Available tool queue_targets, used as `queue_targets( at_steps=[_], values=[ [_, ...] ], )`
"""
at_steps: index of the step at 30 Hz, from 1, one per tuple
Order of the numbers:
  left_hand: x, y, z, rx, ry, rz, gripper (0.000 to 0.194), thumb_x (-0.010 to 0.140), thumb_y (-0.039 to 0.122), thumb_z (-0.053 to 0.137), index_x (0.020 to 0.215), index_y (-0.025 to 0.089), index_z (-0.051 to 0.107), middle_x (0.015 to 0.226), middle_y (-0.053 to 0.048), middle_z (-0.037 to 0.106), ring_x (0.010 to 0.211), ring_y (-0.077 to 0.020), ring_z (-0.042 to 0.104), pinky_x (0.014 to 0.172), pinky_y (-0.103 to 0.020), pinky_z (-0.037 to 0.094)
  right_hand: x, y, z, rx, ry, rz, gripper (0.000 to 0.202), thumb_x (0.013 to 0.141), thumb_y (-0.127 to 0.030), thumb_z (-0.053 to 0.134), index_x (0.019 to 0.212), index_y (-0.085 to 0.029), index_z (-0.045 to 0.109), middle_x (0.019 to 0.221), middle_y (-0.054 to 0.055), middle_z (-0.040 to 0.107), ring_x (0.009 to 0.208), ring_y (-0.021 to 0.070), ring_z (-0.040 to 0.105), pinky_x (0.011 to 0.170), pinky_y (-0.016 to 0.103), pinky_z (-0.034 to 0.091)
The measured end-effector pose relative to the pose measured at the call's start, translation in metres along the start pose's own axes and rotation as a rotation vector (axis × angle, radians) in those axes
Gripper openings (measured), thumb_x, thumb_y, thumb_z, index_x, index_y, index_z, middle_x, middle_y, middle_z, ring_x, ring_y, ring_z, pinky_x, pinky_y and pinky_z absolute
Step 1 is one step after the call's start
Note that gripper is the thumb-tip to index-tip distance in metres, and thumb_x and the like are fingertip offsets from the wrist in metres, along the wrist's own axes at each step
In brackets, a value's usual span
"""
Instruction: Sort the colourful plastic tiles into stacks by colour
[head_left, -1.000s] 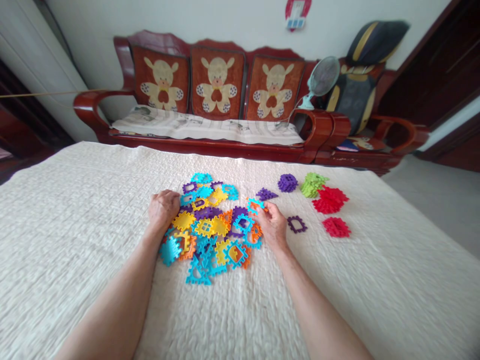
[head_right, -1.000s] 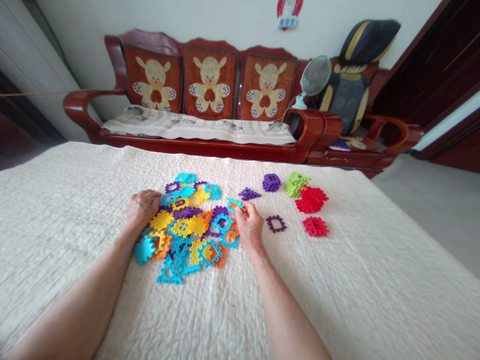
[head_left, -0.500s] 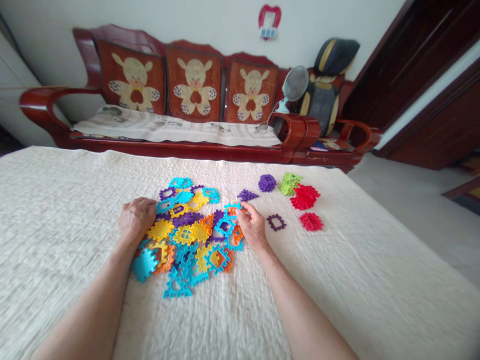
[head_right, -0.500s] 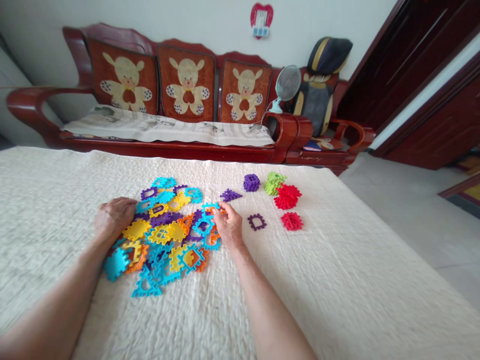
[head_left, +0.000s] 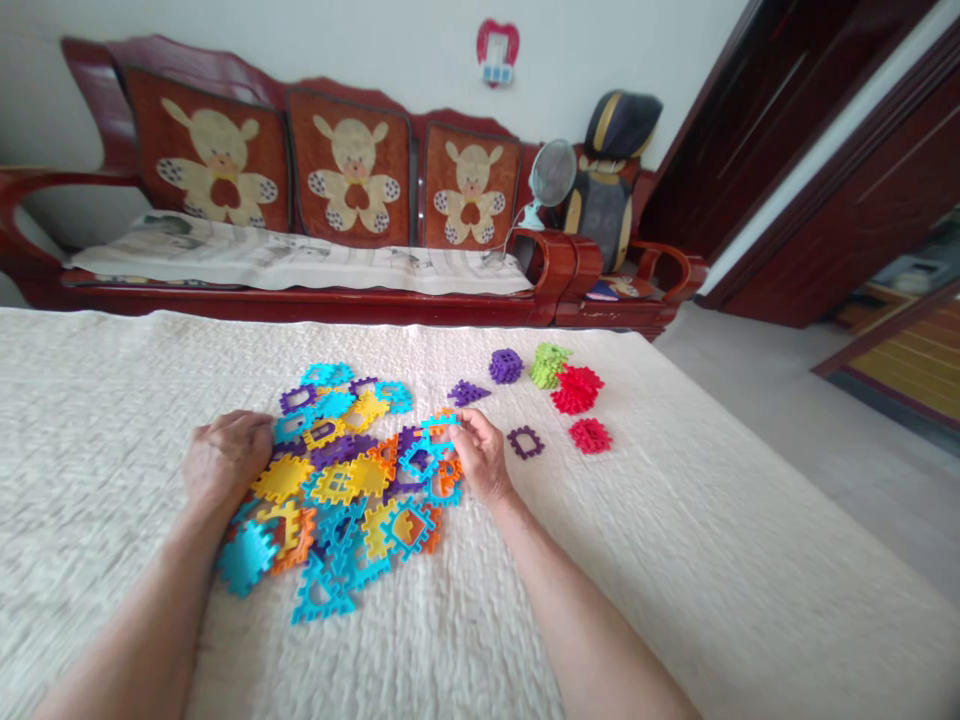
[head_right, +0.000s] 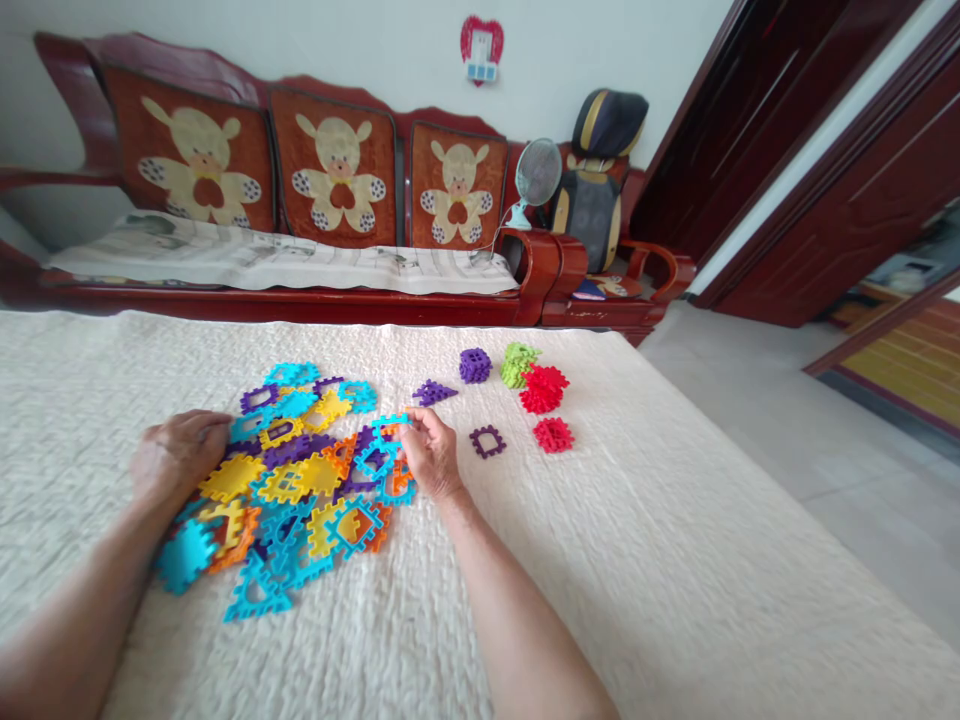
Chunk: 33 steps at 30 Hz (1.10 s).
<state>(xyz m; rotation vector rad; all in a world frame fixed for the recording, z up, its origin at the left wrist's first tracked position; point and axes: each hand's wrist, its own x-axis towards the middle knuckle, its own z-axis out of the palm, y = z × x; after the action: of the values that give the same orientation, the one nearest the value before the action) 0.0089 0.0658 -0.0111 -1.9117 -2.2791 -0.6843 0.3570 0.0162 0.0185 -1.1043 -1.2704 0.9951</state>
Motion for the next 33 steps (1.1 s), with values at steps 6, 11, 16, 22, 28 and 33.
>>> queue_targets(
  at_steps=[6,11,16,22,28,33],
  values=[
    [0.000,0.001,-0.001,0.015,-0.036,-0.033,0.038,0.091,0.035,0.042,0.102,0.023,0.076,0.123,-0.005,0.070,0.104,-0.0259,0.063,0.098,-0.041,0.049,0.012,0.006,-0.017,-0.191,0.192,-0.039,0.043,0.085,-0.052,0.052,0.110,-0.020,0.067,0.080,0.002,0.070,0.070,0.0174,0.066,0.064,0.027,0.055],
    [0.000,0.001,0.000,-0.009,-0.059,-0.029,0.039,0.092,0.034,0.040,0.104,0.022,0.076,0.125,-0.006,0.070,0.107,-0.0251,0.062,0.101,-0.041,0.047,0.038,0.012,-0.059,-0.586,0.323,0.015,0.041,0.084,-0.034,0.049,0.118,-0.019,0.068,0.098,0.005,0.075,0.091,0.0202,0.068,0.088,0.031,0.053],
    [0.001,0.000,0.002,-0.026,-0.021,-0.033,0.035,0.090,0.033,0.044,0.100,0.023,0.076,0.122,-0.006,0.071,0.103,-0.0248,0.063,0.099,-0.041,0.048,0.061,0.005,-0.097,-0.893,0.273,0.127,0.033,0.089,-0.027,0.048,0.114,-0.022,0.069,0.108,0.006,0.075,0.105,0.0213,0.067,0.093,0.032,0.050],
    [0.001,0.001,0.001,-0.011,-0.068,-0.038,0.043,0.093,0.037,0.036,0.106,0.022,0.075,0.126,-0.007,0.069,0.109,-0.0256,0.062,0.103,-0.041,0.045,0.057,-0.005,-0.113,-1.116,0.237,0.191,0.031,0.087,-0.027,0.056,0.114,-0.016,0.067,0.110,0.014,0.072,0.107,0.0266,0.066,0.094,0.034,0.048],
    [0.001,0.002,0.001,-0.014,-0.066,-0.060,0.043,0.093,0.037,0.037,0.105,0.023,0.075,0.128,-0.006,0.069,0.109,-0.0260,0.063,0.102,-0.041,0.046,0.018,-0.012,-0.109,-1.246,0.177,0.243,0.045,0.082,-0.046,0.064,0.114,-0.013,0.064,0.113,0.019,0.068,0.111,0.0325,0.062,0.094,0.038,0.048],
    [0.002,0.001,0.001,0.003,-0.071,-0.026,0.041,0.092,0.034,0.039,0.104,0.021,0.075,0.126,-0.007,0.070,0.111,-0.0257,0.063,0.104,-0.041,0.045,-0.001,-0.004,-0.105,-1.299,0.088,0.210,0.039,0.075,-0.037,0.070,0.106,-0.015,0.066,0.111,0.017,0.068,0.107,0.0310,0.061,0.092,0.036,0.048]
  ],
)
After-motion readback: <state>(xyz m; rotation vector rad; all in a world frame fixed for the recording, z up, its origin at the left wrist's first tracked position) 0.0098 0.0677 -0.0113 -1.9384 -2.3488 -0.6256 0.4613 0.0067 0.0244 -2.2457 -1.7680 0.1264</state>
